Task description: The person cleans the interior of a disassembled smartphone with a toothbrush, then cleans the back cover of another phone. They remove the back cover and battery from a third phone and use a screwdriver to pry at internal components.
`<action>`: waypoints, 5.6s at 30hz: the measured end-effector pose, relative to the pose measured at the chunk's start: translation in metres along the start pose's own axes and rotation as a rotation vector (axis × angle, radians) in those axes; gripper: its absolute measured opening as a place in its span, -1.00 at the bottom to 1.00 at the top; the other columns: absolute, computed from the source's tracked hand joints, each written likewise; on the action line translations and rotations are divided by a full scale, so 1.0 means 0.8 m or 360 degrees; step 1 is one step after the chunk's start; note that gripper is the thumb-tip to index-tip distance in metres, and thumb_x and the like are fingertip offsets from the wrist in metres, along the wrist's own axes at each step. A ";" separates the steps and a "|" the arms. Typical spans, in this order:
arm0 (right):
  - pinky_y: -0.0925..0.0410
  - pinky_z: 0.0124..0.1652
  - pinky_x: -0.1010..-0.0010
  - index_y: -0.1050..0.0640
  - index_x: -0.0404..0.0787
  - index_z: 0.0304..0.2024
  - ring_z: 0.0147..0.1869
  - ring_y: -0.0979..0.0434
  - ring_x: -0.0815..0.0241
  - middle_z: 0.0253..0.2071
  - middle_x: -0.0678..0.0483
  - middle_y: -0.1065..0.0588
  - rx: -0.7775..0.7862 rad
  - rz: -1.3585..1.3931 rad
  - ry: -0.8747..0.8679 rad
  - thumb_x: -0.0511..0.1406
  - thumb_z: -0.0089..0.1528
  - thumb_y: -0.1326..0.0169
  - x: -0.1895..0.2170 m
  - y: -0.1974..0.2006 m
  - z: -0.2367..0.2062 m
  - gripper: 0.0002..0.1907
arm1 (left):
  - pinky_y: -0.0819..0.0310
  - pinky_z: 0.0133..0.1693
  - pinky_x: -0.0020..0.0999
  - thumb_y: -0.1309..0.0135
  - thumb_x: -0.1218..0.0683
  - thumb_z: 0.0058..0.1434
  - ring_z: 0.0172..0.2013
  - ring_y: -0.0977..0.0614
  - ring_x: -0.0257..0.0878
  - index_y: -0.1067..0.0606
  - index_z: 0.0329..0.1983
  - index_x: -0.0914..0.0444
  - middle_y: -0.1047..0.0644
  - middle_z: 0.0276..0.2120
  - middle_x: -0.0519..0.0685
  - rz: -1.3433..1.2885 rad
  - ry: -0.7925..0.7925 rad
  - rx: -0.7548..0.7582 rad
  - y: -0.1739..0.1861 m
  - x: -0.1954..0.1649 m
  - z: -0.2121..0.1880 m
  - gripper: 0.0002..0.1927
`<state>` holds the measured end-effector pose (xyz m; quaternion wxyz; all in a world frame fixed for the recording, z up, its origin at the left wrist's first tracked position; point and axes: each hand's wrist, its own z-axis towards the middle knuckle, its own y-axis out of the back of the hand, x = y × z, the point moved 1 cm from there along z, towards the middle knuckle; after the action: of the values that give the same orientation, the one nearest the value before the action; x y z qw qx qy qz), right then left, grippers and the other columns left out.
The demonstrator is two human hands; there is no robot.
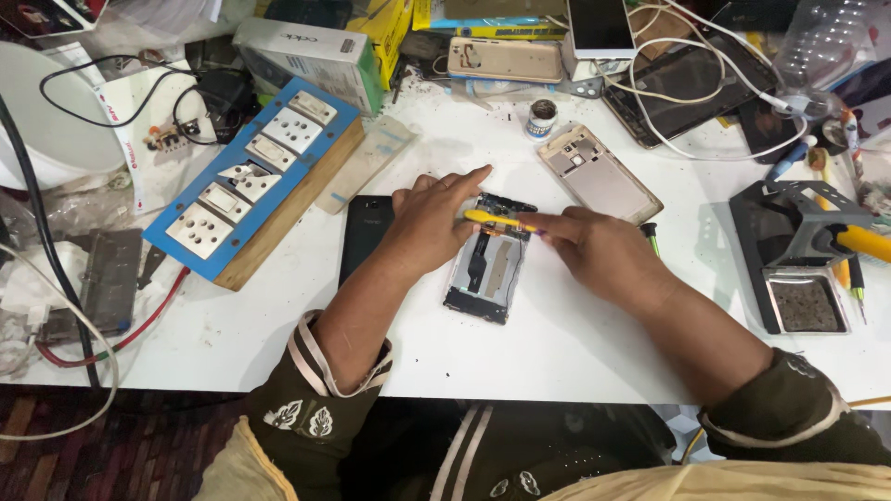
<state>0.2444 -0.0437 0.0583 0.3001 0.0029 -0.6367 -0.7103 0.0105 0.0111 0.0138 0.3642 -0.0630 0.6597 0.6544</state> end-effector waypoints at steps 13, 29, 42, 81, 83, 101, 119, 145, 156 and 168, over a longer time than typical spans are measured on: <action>-0.44 -0.18 0.18 -0.57 0.10 0.17 -0.18 -0.62 -0.04 -0.16 -0.03 -0.59 0.0050 0.0076 -0.0208 -0.27 0.30 -0.09 -0.013 0.003 -0.002 -0.63 | -0.10 0.13 -0.02 -0.22 0.07 0.17 0.16 -0.40 -0.09 -0.42 0.30 -0.03 -0.49 0.17 -0.18 0.0102 -0.0063 0.0006 -0.001 0.000 -0.001 -0.41; -0.46 -0.14 0.18 -0.53 -0.13 0.18 -0.13 -0.62 -0.08 0.06 0.00 -0.53 -0.0151 0.0138 -0.0117 -0.29 0.29 -0.10 0.008 -0.013 0.004 -0.62 | -0.51 -0.17 -0.17 -0.28 0.03 0.19 -0.24 -0.65 -0.02 -0.56 -0.16 0.24 -0.62 -0.25 0.08 -0.0197 0.0221 -0.0206 0.008 0.002 -0.008 -0.76; -0.43 -0.07 0.15 -0.53 -0.24 0.15 -0.05 -0.59 -0.15 0.02 -0.11 -0.51 0.0012 0.0202 -0.0143 -0.25 0.23 -0.20 -0.005 -0.037 0.040 -0.55 | -0.53 -0.25 -0.16 -0.33 0.07 0.07 -0.32 -0.66 -0.05 -0.58 -0.32 0.20 -0.61 -0.35 0.05 -0.0196 0.0118 -0.0238 -0.005 -0.002 -0.006 -0.81; -0.40 -0.23 0.50 -0.63 -0.32 -0.15 -0.24 -0.54 0.32 -0.31 0.09 -0.59 0.0230 0.1188 -0.0769 -0.36 0.19 -0.24 -0.049 -0.070 0.051 -0.80 | -0.53 -0.22 -0.25 -0.31 0.18 0.07 -0.30 -0.68 -0.12 -0.59 -0.29 0.23 -0.63 -0.32 0.02 -0.0358 0.0081 -0.0207 -0.009 0.002 -0.010 -0.84; -0.41 -0.22 0.48 -0.63 -0.34 -0.16 -0.25 -0.53 0.31 -0.33 0.07 -0.59 0.0189 0.1117 -0.0666 -0.37 0.18 -0.24 -0.048 -0.072 0.049 -0.80 | -0.54 -0.22 -0.26 -0.29 0.19 0.08 -0.30 -0.68 -0.13 -0.59 -0.27 0.24 -0.63 -0.33 0.01 -0.0417 0.0066 -0.0184 -0.010 0.001 -0.010 -0.84; -0.41 -0.09 0.32 -0.55 -0.05 0.16 -0.11 -0.58 0.08 -0.13 -0.04 -0.56 0.0175 0.0614 -0.0509 -0.28 0.16 -0.26 -0.012 -0.052 0.043 -0.52 | -0.50 -0.15 -0.11 -0.26 0.06 0.19 -0.19 -0.64 0.06 -0.57 -0.11 0.30 -0.61 -0.19 0.16 -0.0097 0.0199 -0.0273 0.023 -0.005 -0.041 -0.72; -0.41 -0.04 0.35 -0.57 -0.07 0.11 -0.02 -0.54 0.13 -0.10 0.03 -0.50 0.0160 0.0717 -0.0364 -0.34 0.05 -0.38 -0.029 -0.054 0.046 -0.45 | -0.28 0.13 -0.04 -0.51 0.00 -0.20 0.13 -0.35 0.17 -0.32 0.29 0.38 -0.37 0.13 0.26 0.0002 0.0448 -0.0311 0.015 -0.071 -0.134 0.00; -0.44 -0.22 0.20 -0.54 -0.13 0.18 -0.23 -0.59 -0.05 -0.25 -0.06 -0.54 -0.0058 0.0443 0.0215 -0.29 0.31 -0.08 0.040 0.000 0.002 -0.63 | -0.51 -0.18 -0.57 -0.15 0.38 0.24 -0.21 -0.61 -0.45 -0.48 0.02 0.40 -0.63 -0.22 -0.04 -0.1643 0.0416 -0.0744 -0.059 -0.002 -0.117 -0.71; -0.42 -0.42 0.17 -0.54 -0.08 0.23 -0.42 -0.54 -0.02 -0.41 0.00 -0.48 -0.0146 -0.0183 0.0278 -0.33 0.30 -0.06 0.066 0.016 -0.002 -0.58 | -0.54 -0.19 -0.57 -0.16 0.38 0.22 -0.20 -0.64 -0.45 -0.47 0.08 0.41 -0.64 -0.20 -0.06 -0.1664 0.0443 -0.0917 -0.058 -0.002 -0.116 -0.66; -0.43 -0.41 0.20 -0.54 -0.10 0.23 -0.40 -0.55 0.01 -0.44 0.00 -0.48 -0.0098 -0.0165 0.0423 -0.30 0.24 -0.12 0.080 0.002 -0.014 -0.53 | -0.51 -0.24 -0.63 -0.21 0.37 0.16 -0.26 -0.60 -0.51 -0.34 0.36 0.31 -0.64 -0.18 -0.07 -0.1525 0.0524 -0.0913 -0.051 -0.009 -0.116 -0.33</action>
<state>0.1971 -0.0813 0.0816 0.3446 0.1204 -0.5683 -0.7374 0.0019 -0.0817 -0.0268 0.4806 -0.5516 0.4018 0.5508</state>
